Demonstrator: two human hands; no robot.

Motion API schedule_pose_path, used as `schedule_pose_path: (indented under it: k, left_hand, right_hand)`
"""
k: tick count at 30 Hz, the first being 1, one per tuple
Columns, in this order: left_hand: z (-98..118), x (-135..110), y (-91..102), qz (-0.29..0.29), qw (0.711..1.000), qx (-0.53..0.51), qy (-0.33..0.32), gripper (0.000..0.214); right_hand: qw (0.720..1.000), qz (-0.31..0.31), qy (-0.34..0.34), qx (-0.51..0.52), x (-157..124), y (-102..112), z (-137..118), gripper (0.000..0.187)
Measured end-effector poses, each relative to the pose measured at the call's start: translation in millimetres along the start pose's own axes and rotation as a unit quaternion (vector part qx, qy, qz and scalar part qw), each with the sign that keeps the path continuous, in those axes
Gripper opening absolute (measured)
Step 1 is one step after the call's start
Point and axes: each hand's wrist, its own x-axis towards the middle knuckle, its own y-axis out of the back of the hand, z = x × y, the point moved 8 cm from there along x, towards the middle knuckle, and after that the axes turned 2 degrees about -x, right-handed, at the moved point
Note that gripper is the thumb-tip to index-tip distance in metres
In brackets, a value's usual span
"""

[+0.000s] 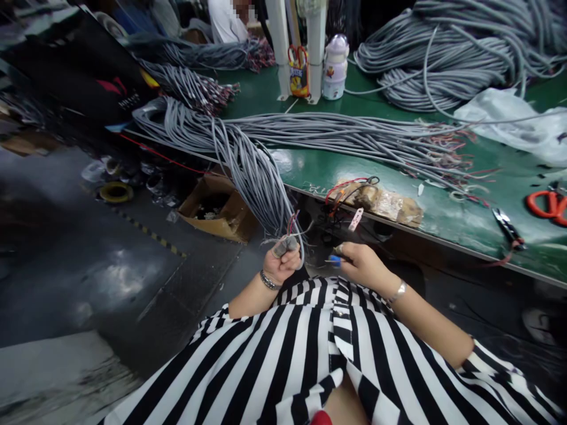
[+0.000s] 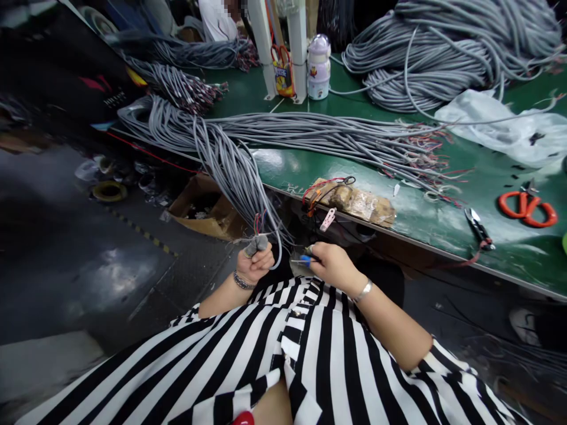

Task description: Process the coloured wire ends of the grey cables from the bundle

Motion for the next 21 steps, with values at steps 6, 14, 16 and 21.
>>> schedule_pose_path:
  k: [6,14,16,21]
  left_hand:
    - [-8.3,3.2,-7.2,-0.019,1.0,0.01,0.004,0.033]
    - [-27.0,4.5,-4.2,-0.032,0.993,0.103,0.04,0.039]
    - [-27.7,3.1,-4.1,-0.043,0.986,0.148,0.061,0.04]
    - [-26.0,-2.2,-31.4,-0.201,0.905,0.352,0.128,0.039]
  right_hand:
    - [0.964,0.119,0.108,0.211,-5.3,32.3,-53.1,0.019]
    - [0.968,0.096,0.097,0.209,21.5,10.2,-41.7,0.016]
    - [0.953,0.033,0.086,0.29,19.0,0.0,-30.2,0.023]
    - [0.848,0.01,-0.12,0.517,-1.1,-22.8,32.7,0.045]
